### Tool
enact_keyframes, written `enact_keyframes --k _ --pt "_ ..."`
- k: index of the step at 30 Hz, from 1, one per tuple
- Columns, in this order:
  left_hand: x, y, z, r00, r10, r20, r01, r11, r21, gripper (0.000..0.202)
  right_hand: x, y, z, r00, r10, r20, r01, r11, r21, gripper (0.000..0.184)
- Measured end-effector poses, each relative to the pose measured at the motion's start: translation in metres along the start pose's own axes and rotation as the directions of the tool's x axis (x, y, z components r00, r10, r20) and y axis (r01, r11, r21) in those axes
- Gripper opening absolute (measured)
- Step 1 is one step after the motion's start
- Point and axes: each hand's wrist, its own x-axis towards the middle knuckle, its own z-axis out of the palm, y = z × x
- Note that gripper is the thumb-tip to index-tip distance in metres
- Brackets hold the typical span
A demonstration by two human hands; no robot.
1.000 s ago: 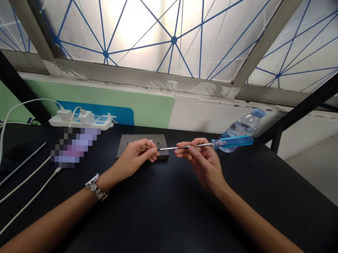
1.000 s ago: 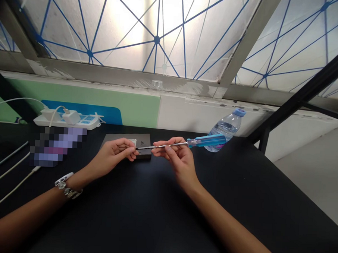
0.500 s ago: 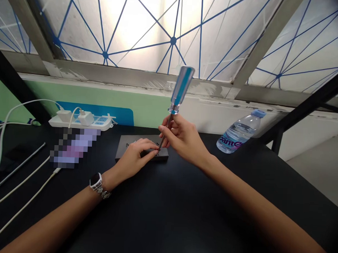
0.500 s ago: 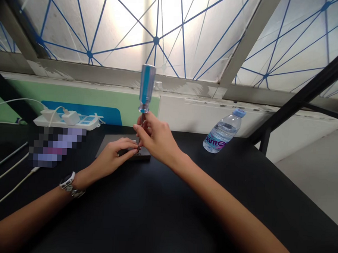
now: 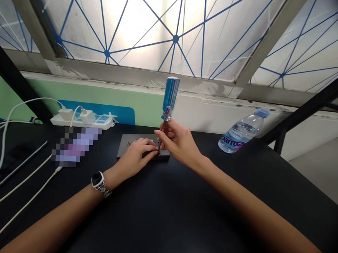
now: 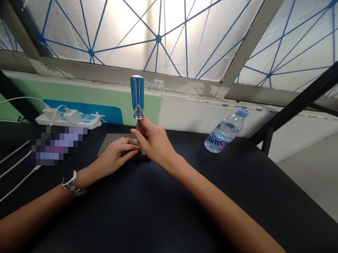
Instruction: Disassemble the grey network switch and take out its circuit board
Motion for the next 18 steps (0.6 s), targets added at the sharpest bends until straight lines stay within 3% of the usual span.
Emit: enact_keyframes --k 7,14,18 --pt "0.000 0.005 -0.002 0.999 -0.021 0.025 0.020 1.000 0.016 0.020 0.000 0.002 0.001 1.000 0.008 -0.015 -0.008 1.000 0.011 0.015" --pt "0.007 0.023 0.002 0.978 -0.153 -0.142 0.120 0.969 -0.216 0.013 0.001 0.006 0.003 0.998 0.024 -0.050 -0.024 1.000 -0.007 0.024" --pt "0.010 0.027 0.004 0.965 -0.201 -0.168 0.148 0.948 -0.281 0.013 0.002 0.007 0.004 0.997 0.034 -0.073 -0.035 0.999 -0.018 0.027"
